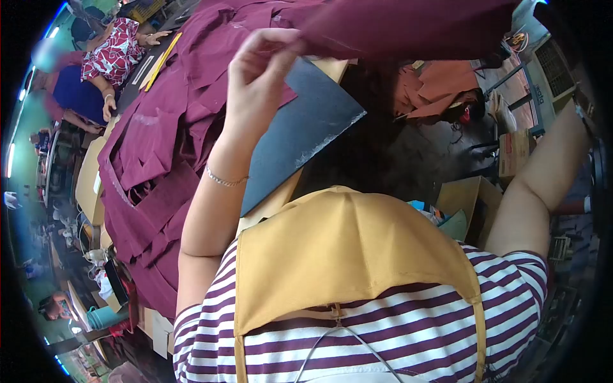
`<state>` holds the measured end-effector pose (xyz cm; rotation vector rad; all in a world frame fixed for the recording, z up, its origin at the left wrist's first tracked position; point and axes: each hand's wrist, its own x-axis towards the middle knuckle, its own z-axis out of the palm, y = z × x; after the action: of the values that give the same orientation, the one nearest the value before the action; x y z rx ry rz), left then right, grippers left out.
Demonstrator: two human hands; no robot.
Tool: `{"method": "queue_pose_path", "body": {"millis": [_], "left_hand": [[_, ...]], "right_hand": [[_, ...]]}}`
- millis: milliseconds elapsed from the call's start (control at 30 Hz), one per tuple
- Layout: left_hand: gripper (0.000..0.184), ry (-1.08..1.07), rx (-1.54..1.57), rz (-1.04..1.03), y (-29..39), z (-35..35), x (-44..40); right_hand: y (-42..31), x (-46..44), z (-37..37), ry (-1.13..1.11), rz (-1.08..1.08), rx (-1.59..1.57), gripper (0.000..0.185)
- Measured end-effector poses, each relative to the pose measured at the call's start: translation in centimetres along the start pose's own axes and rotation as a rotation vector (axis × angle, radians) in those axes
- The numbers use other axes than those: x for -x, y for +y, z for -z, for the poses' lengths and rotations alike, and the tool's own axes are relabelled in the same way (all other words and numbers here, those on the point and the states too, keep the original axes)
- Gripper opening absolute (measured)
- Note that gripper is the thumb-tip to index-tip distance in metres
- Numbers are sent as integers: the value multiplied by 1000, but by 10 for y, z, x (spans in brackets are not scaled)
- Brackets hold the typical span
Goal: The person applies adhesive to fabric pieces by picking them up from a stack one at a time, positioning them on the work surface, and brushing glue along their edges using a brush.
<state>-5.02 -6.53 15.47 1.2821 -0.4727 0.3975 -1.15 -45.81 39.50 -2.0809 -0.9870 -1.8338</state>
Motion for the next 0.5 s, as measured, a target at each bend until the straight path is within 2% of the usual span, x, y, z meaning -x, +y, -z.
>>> {"method": "queue_pose_path", "body": {"millis": [33, 67, 100, 133, 167, 200, 267, 300, 333, 433, 500], "left_hand": [[22, 55, 37, -54, -5, 6, 5], [14, 227, 80, -22, -4, 16, 14], [13, 391, -75, -166, 3, 14, 16], [29, 358, -569, -257, 10, 37, 29], [46, 457, -1331, -333, 16, 60, 42], [63, 614, -1814, -448, 23, 84, 55], [49, 1019, -2283, -417, 62, 153, 72], [48, 1164, -2406, -365, 105, 184, 86], [47, 1208, -2493, -290, 172, 207, 109], [43, 1208, -2505, -229, 297, 223, 142], [41, 1089, -2303, -315, 321, 206, 135]], "right_hand": [[0, 0, 5, -20, -19, 4, 30], [-2, 0, 9, -42, -38, 6, 31], [-2, 1, 13, -62, -58, 6, 31], [-4, 2, 16, -81, -79, 7, 32], [-6, 4, 18, -102, -99, 0, 32], [-9, 6, 19, -129, -120, -14, 33], [-15, 10, 16, -184, -168, -42, 34], [-19, 13, 12, -222, -199, -66, 34], [-26, 17, 7, -257, -235, -84, 35], [-37, 26, -8, -373, -319, -174, 37], [-43, 31, -19, -454, -366, -251, 38]]}}
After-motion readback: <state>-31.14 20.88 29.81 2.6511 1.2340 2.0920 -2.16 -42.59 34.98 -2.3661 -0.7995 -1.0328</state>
